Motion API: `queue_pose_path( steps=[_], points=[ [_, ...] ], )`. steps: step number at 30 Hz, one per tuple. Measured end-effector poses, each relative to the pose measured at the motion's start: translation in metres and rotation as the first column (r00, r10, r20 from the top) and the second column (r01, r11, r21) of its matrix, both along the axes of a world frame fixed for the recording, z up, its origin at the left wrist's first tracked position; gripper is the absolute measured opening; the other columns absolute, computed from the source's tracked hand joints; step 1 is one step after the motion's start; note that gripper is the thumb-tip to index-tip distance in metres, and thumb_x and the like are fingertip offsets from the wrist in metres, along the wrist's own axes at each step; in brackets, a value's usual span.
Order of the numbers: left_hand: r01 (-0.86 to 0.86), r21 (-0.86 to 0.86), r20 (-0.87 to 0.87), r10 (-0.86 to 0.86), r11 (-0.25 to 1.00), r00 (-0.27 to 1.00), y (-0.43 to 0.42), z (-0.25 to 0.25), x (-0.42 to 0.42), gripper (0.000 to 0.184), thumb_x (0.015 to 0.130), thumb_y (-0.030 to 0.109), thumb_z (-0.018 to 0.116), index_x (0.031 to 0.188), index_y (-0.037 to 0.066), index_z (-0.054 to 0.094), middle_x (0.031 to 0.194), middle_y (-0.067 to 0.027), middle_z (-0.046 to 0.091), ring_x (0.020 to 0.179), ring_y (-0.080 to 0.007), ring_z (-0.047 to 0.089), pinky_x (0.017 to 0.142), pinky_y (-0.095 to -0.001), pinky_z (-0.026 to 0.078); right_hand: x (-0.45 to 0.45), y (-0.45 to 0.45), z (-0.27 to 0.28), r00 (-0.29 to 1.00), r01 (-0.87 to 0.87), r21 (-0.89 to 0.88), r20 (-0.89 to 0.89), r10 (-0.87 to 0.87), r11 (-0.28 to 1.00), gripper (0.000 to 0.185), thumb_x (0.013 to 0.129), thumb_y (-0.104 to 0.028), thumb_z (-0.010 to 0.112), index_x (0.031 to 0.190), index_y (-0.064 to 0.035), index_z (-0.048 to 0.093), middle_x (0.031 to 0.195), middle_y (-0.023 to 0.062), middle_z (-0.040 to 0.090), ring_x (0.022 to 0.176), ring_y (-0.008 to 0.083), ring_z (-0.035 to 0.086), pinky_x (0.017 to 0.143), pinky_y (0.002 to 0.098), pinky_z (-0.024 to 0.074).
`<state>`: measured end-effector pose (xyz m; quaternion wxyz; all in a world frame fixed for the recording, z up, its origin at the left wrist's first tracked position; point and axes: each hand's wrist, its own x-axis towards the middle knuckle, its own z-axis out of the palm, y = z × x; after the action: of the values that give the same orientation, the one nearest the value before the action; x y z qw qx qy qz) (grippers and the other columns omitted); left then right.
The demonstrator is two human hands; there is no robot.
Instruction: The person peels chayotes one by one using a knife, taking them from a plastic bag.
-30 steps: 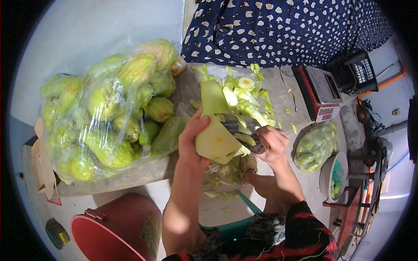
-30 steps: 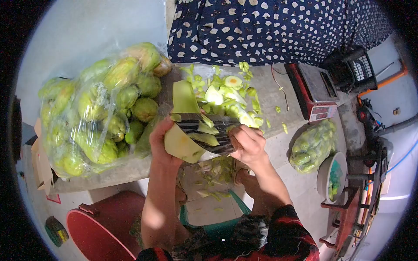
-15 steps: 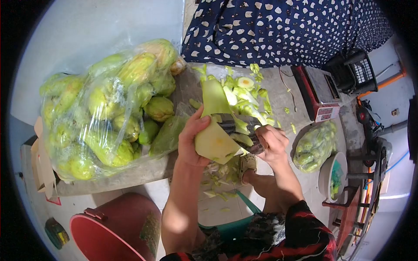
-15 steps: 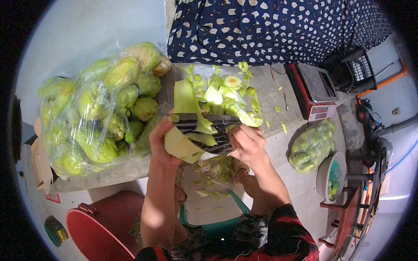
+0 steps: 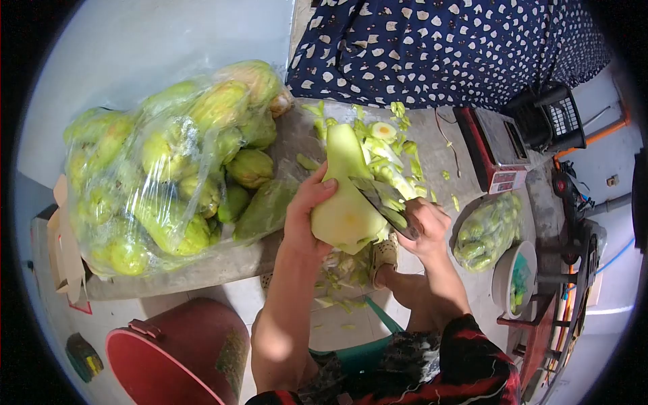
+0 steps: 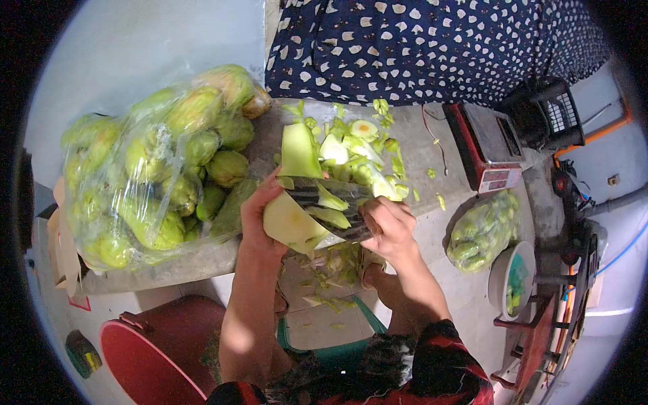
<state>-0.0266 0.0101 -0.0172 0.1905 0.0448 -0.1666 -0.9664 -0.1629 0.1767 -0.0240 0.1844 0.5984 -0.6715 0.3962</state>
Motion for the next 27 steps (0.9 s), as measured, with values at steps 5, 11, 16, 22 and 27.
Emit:
queue_pose_path(
  steps=[5, 11, 16, 22, 27],
  points=[
    [0.048, 0.007, -0.046, -0.048, 0.999, 0.998, 0.001, -0.006, 0.002, 0.054, 0.085, 0.016, 0.054, 0.134, -0.003, 0.042, 0.114, -0.0167, 0.062, 0.097, -0.0239, 0.066, 0.082, -0.0341, 0.056, -0.001, -0.006, -0.012, 0.995, 0.095, 0.026, -0.023, -0.095, 0.995, 0.013, 0.068, -0.003, 0.068, 0.072, -0.0048, 0.056, 0.063, 0.0059, 0.051, 0.046, 0.0203, 0.049, 0.043, 0.0303, 0.0385],
    [0.035, 0.027, -0.004, -0.035, 0.999, 0.999, 0.006, -0.003, -0.002, 0.052, 0.085, 0.016, 0.054, 0.132, -0.003, 0.044, 0.112, -0.0156, 0.062, 0.096, -0.0232, 0.066, 0.080, -0.0336, 0.056, -0.004, -0.012, -0.024, 0.988, 0.142, -0.058, -0.056, -0.145, 0.988, 0.015, 0.067, -0.002, 0.069, 0.072, -0.0030, 0.054, 0.064, 0.0077, 0.055, 0.048, 0.0220, 0.053, 0.044, 0.0302, 0.0399],
    [0.054, 0.030, 0.022, -0.055, 0.998, 0.998, 0.011, -0.007, -0.002, 0.051, 0.085, 0.016, 0.055, 0.131, -0.003, 0.046, 0.112, -0.0151, 0.062, 0.096, -0.0228, 0.065, 0.080, -0.0336, 0.055, -0.014, -0.011, -0.030, 0.987, 0.135, -0.072, -0.077, -0.140, 0.988, 0.019, 0.069, -0.005, 0.071, 0.072, -0.0022, 0.052, 0.063, 0.0097, 0.056, 0.047, 0.0237, 0.054, 0.044, 0.0317, 0.0414],
    [0.080, -0.004, 0.122, -0.079, 0.997, 0.989, 0.020, -0.002, -0.003, 0.055, 0.083, 0.015, 0.057, 0.133, -0.003, 0.044, 0.111, -0.0148, 0.062, 0.096, -0.0229, 0.065, 0.080, -0.0335, 0.055, -0.011, -0.007, -0.019, 0.976, 0.216, -0.058, 0.040, -0.214, 0.975, 0.017, 0.068, -0.005, 0.072, 0.074, -0.0027, 0.057, 0.064, 0.0079, 0.055, 0.048, 0.0215, 0.053, 0.045, 0.0300, 0.0421],
    [0.034, 0.041, -0.020, -0.033, 0.999, 0.999, 0.011, -0.005, 0.000, 0.058, 0.082, 0.014, 0.056, 0.136, -0.003, 0.042, 0.112, -0.0157, 0.062, 0.097, -0.0231, 0.065, 0.081, -0.0335, 0.055, -0.004, 0.000, -0.007, 0.999, 0.000, -0.064, -0.039, -0.002, 0.998, 0.016, 0.067, -0.001, 0.070, 0.078, 0.0012, 0.058, 0.066, 0.0104, 0.060, 0.049, 0.0227, 0.056, 0.048, 0.0290, 0.0445]
  ],
)
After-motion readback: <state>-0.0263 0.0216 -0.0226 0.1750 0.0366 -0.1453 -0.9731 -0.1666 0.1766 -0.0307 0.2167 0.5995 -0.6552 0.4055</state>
